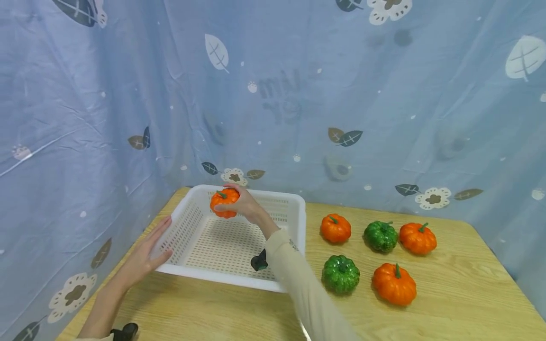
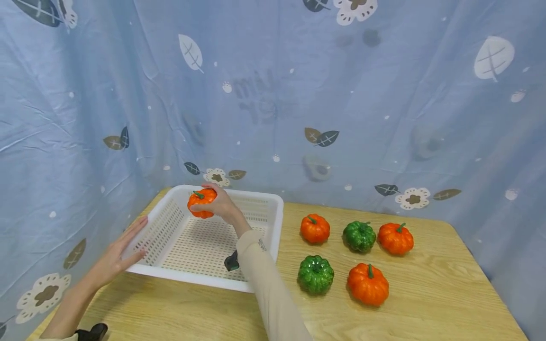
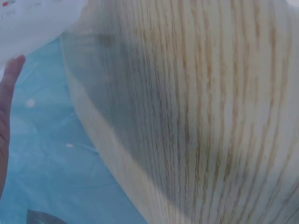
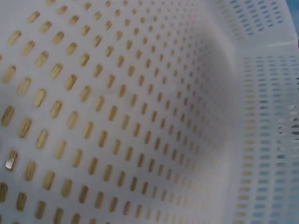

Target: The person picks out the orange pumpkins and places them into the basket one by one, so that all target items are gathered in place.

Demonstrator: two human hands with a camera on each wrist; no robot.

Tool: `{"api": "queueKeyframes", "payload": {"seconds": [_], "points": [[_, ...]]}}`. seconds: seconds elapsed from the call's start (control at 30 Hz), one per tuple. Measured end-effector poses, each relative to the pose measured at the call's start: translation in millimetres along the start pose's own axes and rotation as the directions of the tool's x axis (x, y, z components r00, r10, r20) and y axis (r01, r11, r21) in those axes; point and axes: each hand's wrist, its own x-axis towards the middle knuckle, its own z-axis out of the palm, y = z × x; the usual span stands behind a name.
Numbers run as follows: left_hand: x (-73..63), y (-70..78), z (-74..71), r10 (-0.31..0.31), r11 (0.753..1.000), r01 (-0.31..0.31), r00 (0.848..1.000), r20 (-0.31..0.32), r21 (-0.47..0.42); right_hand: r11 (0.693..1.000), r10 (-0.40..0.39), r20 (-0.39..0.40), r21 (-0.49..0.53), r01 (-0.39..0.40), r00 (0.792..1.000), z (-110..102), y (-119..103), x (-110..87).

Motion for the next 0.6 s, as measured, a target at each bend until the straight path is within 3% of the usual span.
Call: {"api": "queueKeyframes", "payload": {"seconds": [0.17,0.4,0.6], "points": [[-2.1,0.6,2.4,0.006,1.000,-0.006,1.000,-0.004,-0.005,0.999,-0.005,-0.063,-0.035,0.003,0.998,3.7,16.6,1.9],[-0.7,0.8,1.3,-0.002,1.000,0.002,1.000,-0.011,0.003,0.987,-0.082,-0.036,-0.141,0.076,0.996,13.5,25.7,7.8],[3.6,0.2,-0.6,-0.016,1.000,0.016,1.000,-0.001,0.002,0.972,-0.042,-0.043,-0.233,0.031,0.998,12.4,27.8,7.6]]}}
